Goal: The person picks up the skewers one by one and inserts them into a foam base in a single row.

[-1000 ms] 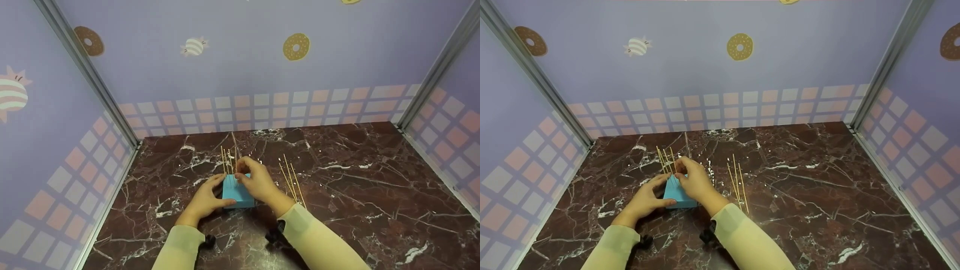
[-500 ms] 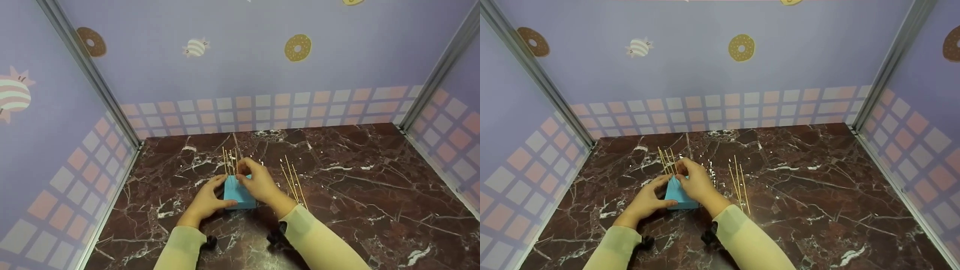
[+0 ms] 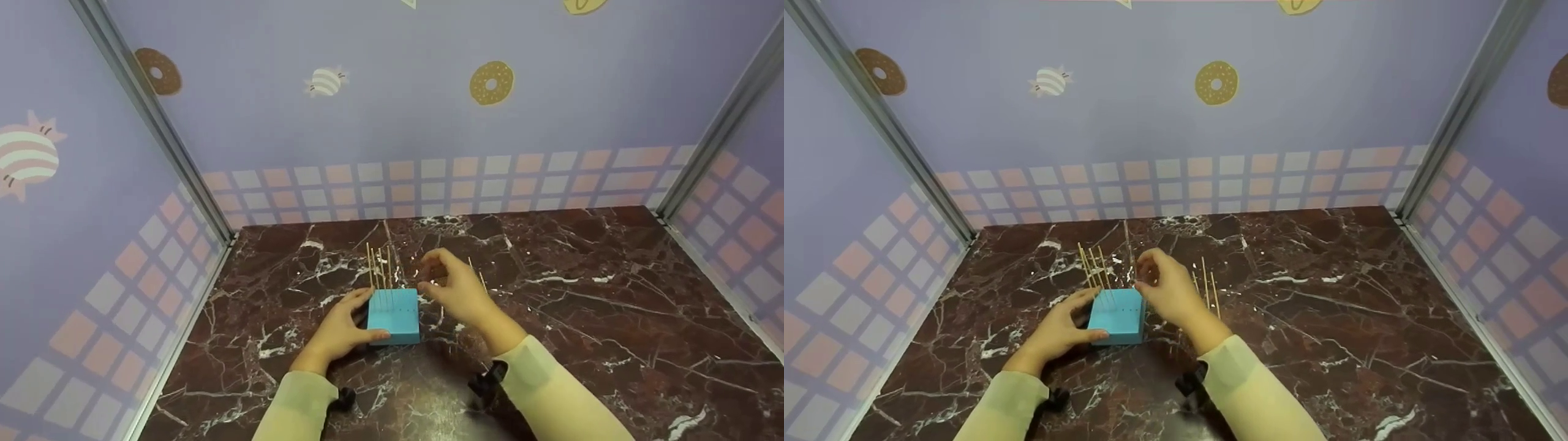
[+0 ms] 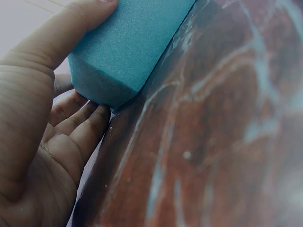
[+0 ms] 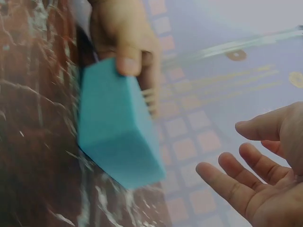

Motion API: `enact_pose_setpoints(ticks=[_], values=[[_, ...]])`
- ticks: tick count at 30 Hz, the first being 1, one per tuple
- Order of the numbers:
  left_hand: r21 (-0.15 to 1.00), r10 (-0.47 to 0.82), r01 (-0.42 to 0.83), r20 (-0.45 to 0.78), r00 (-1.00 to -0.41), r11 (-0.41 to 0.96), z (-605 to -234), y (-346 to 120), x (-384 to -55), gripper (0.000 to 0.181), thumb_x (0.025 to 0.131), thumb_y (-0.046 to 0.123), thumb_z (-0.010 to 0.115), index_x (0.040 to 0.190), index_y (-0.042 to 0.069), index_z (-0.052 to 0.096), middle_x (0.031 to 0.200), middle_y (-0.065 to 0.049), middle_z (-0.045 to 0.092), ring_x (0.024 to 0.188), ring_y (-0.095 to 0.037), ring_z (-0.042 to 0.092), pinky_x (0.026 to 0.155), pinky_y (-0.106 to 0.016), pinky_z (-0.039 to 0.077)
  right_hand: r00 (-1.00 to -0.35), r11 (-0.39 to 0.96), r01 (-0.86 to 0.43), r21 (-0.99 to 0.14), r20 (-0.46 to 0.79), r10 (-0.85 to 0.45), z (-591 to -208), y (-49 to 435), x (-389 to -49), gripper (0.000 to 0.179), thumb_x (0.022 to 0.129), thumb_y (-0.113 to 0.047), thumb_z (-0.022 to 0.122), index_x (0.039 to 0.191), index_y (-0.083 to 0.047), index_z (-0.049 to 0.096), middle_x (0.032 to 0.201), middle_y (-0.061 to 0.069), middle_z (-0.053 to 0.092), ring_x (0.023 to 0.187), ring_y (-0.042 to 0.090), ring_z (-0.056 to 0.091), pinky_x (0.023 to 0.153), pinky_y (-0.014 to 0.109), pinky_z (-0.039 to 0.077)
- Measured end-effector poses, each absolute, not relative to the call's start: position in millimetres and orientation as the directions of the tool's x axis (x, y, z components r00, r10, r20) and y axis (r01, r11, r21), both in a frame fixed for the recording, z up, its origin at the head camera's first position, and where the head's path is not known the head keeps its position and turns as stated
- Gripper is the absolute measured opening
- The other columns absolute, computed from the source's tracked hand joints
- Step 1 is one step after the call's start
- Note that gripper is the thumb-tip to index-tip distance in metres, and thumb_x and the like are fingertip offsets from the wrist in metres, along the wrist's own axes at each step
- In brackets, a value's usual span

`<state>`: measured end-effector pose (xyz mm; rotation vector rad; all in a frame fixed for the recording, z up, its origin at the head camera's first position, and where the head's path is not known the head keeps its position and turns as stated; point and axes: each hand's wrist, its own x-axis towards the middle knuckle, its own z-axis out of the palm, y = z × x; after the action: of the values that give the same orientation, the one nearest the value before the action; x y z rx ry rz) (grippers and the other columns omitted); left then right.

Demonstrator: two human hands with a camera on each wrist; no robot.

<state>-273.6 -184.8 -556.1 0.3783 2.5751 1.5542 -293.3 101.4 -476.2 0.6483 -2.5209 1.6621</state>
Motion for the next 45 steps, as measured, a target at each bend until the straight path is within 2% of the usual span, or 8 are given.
enact_pose_setpoints(ticks=[6, 13, 17, 21, 27, 34, 41, 45], values=[[0.883, 0.254, 0.139, 0.023, -0.967, 0.449, -556.4, -184.2, -272.2, 0.116, 0.082, 0.032, 0.105, 0.175, 0.005, 0.040, 0.184, -0.023, 0.033, 0.170, -0.047, 0.035, 0.135, -0.053, 0.045, -0.936, 0.373, -0.322, -0.870, 0.233, -0.264, -469.2, 125.9, -292.6, 0.034, 0.100, -0.005, 0.083, 0.131, -0.008, 0.070, 0.123, 0.013, 0.076, 0.112, 0.026, 0.075, 0.102, 0.044, 0.065], [0.880, 0.249, 0.132, 0.016, -0.968, 0.456, -556.9, -182.8, -271.5, 0.115, 0.083, 0.033, 0.104, 0.175, 0.007, 0.040, 0.184, -0.021, 0.033, 0.170, -0.046, 0.036, 0.134, -0.052, 0.047, -0.958, 0.407, -0.256, -0.877, 0.174, -0.227, -470.3, 150.7, -300.1, 0.031, 0.098, -0.003, 0.084, 0.125, -0.007, 0.070, 0.123, 0.019, 0.075, 0.108, 0.029, 0.074, 0.081, 0.031, 0.063], [0.878, 0.248, 0.133, 0.016, -0.969, 0.461, -555.4, -182.7, -270.8, 0.114, 0.084, 0.034, 0.104, 0.175, 0.008, 0.041, 0.184, -0.021, 0.034, 0.171, -0.047, 0.035, 0.134, -0.055, 0.047, -0.969, 0.411, -0.173, -0.895, 0.079, -0.235, -472.9, 166.9, -309.3, 0.032, 0.100, -0.001, 0.081, 0.129, 0.000, 0.068, 0.127, 0.024, 0.072, 0.105, 0.029, 0.074, 0.085, 0.042, 0.073], [0.866, 0.233, 0.134, 0.021, -0.972, 0.482, -554.1, -182.8, -271.8, 0.114, 0.082, 0.035, 0.105, 0.174, 0.008, 0.043, 0.184, -0.021, 0.035, 0.172, -0.047, 0.032, 0.134, -0.055, 0.046, -0.973, 0.416, -0.102, -0.904, 0.002, -0.233, -477.7, 181.8, -319.8, 0.036, 0.098, 0.006, 0.079, 0.132, 0.008, 0.065, 0.132, 0.031, 0.068, 0.101, 0.029, 0.076, 0.092, 0.052, 0.074], [0.885, 0.242, 0.125, 0.015, -0.970, 0.448, -555.7, -182.4, -272.8, 0.116, 0.081, 0.030, 0.105, 0.174, 0.005, 0.041, 0.184, -0.023, 0.032, 0.170, -0.048, 0.035, 0.131, -0.050, 0.050, -0.973, 0.466, -0.021, -0.885, -0.089, -0.212, -488.2, 198.5, -328.9, 0.039, 0.098, 0.007, 0.078, 0.132, 0.013, 0.062, 0.126, 0.029, 0.067, 0.095, 0.026, 0.075, 0.086, 0.044, 0.075], [0.896, 0.251, 0.123, 0.013, -0.968, 0.428, -556.1, -180.7, -273.5, 0.116, 0.081, 0.028, 0.105, 0.175, 0.004, 0.040, 0.184, -0.024, 0.030, 0.168, -0.049, 0.039, 0.130, -0.049, 0.051, -0.964, 0.459, 0.082, -0.885, -0.187, -0.188, -499.6, 209.8, -333.0, 0.039, 0.098, 0.007, 0.079, 0.132, 0.011, 0.060, 0.126, 0.027, 0.063, 0.099, 0.033, 0.075, 0.080, 0.041, 0.075], [0.905, 0.253, 0.117, 0.011, -0.967, 0.409, -556.6, -181.6, -272.7, 0.117, 0.081, 0.025, 0.105, 0.175, 0.003, 0.039, 0.184, -0.026, 0.029, 0.167, -0.050, 0.040, 0.131, -0.049, 0.050, -0.966, 0.484, 0.106, -0.868, -0.206, -0.157, -508.0, 211.5, -336.6, 0.045, 0.096, 0.006, 0.083, 0.134, 0.010, 0.060, 0.124, 0.025, 0.064, 0.095, 0.028, 0.073, 0.079, 0.039, 0.074], [0.899, 0.260, 0.129, 0.018, -0.966, 0.418, -557.1, -182.9, -272.3, 0.116, 0.082, 0.030, 0.105, 0.175, 0.006, 0.041, 0.184, -0.025, 0.030, 0.169, -0.049, 0.037, 0.132, -0.051, 0.049, -0.959, 0.506, 0.136, -0.852, -0.241, -0.148, -510.1, 210.0, -337.9, 0.047, 0.094, 0.006, 0.085, 0.134, 0.011, 0.061, 0.114, 0.018, 0.065, 0.090, 0.025, 0.072, 0.076, 0.038, 0.074]])
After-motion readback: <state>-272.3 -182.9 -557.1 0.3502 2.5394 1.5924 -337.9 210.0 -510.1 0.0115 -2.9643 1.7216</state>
